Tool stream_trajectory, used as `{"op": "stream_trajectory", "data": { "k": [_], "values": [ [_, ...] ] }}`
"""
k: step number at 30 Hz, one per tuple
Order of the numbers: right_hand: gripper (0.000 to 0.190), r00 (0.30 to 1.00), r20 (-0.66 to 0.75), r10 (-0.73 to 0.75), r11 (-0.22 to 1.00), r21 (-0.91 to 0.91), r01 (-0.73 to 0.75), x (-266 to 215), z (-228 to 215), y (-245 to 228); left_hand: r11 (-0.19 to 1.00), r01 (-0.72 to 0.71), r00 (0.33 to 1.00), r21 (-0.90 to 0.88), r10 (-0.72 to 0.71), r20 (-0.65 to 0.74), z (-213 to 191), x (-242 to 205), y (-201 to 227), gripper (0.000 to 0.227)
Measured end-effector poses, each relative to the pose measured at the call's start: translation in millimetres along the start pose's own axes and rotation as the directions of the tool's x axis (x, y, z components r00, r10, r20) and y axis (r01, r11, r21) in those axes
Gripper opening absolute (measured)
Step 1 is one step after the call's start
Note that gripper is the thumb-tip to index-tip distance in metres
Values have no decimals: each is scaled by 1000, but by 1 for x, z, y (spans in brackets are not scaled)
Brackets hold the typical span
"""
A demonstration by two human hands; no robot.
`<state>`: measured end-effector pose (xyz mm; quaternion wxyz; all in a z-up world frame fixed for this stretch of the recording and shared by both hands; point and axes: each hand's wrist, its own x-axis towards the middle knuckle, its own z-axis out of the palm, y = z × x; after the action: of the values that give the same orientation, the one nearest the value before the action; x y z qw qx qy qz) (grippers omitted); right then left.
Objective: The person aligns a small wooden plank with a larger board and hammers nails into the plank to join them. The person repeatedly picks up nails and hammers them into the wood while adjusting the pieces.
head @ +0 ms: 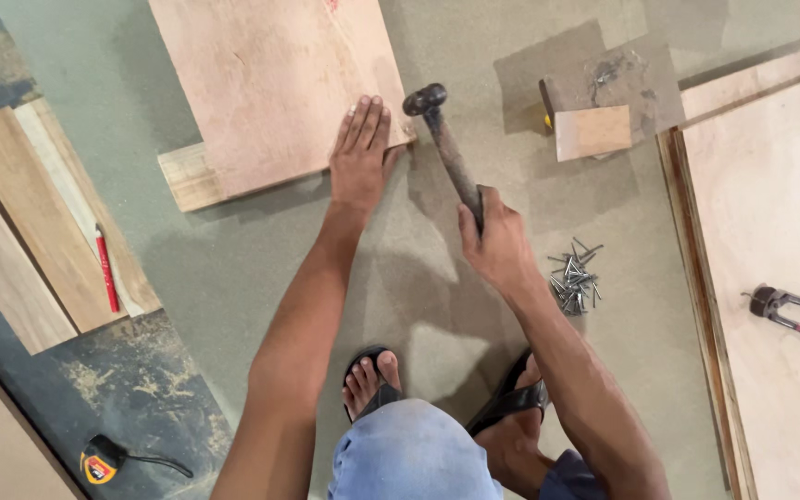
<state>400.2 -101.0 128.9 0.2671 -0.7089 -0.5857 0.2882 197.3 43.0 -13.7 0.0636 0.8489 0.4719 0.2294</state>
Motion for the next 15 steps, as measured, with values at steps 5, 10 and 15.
{"op": "stream_trajectory", "data": {
  "k": [5, 10, 15],
  "values": [
    [25, 991, 119, 63, 989, -138, -46, 12, 5, -6, 999, 28, 997, 14, -29, 67, -3, 3, -1, 64],
    [22, 986, -138, -96, 995, -49, 90, -18, -24, -26, 1000, 15, 1000, 28, -16, 14, -7, 7, 2, 64],
    [35, 964, -266, -8, 824, 545, 157, -40, -31, -19, 998, 55, 998, -6, -54, 31, 5, 4, 1, 65]
  ]
}}
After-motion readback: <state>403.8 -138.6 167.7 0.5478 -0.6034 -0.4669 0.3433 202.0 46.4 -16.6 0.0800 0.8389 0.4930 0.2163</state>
